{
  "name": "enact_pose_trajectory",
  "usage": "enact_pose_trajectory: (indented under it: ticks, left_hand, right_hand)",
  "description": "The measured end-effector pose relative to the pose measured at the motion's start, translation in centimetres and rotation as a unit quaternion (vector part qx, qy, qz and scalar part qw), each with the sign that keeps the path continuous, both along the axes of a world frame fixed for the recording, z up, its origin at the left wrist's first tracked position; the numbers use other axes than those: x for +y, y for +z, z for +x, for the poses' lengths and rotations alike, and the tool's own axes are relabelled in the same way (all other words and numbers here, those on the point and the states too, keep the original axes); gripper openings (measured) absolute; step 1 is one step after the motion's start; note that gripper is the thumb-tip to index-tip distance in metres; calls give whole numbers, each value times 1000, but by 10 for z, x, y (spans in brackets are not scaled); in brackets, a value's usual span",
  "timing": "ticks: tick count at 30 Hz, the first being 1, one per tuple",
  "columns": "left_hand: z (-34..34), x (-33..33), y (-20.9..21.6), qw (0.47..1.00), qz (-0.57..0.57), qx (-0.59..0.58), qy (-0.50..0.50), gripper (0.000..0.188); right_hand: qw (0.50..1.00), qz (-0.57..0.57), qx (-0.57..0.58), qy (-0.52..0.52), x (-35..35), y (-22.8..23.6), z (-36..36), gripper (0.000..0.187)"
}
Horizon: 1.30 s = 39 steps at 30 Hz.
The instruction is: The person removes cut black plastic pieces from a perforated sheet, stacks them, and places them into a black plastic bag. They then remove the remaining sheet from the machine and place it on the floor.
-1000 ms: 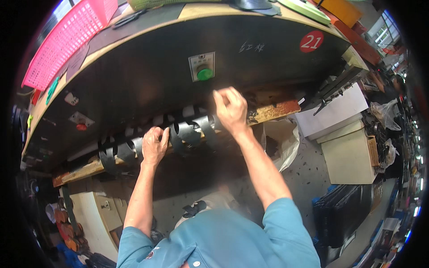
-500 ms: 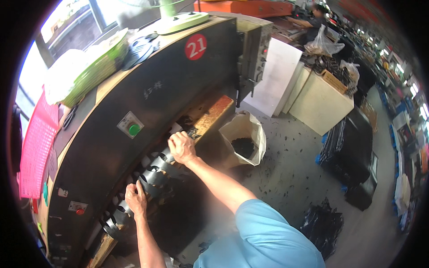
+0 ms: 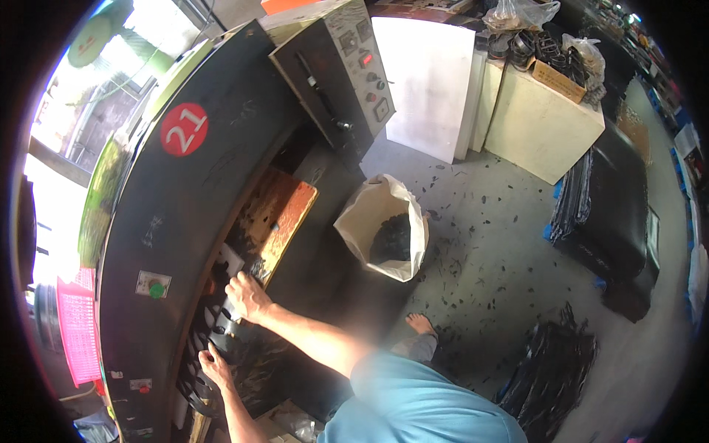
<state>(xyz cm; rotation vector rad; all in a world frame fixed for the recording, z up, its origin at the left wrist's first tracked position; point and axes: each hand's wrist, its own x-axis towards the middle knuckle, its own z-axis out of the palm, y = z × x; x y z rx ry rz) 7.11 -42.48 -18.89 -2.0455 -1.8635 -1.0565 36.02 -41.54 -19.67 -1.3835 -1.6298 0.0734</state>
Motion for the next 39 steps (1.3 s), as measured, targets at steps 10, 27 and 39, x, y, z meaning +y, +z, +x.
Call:
enact_pose_trajectory:
  ticks: [10,27,39]
  left_hand:
    - [7,-28,-9,998,-36,-13,58,50]
    - [20,-98,-15,999,-40,-10,24,48]
    - [19,-92,31,988,-138,13,-73,41]
  right_hand:
    - [992,41,96,72,-36,-17,14,37]
    - [991,58,109,52,-108,-33,17,19]
    - [994,-62,54,76,-31,66,9,89]
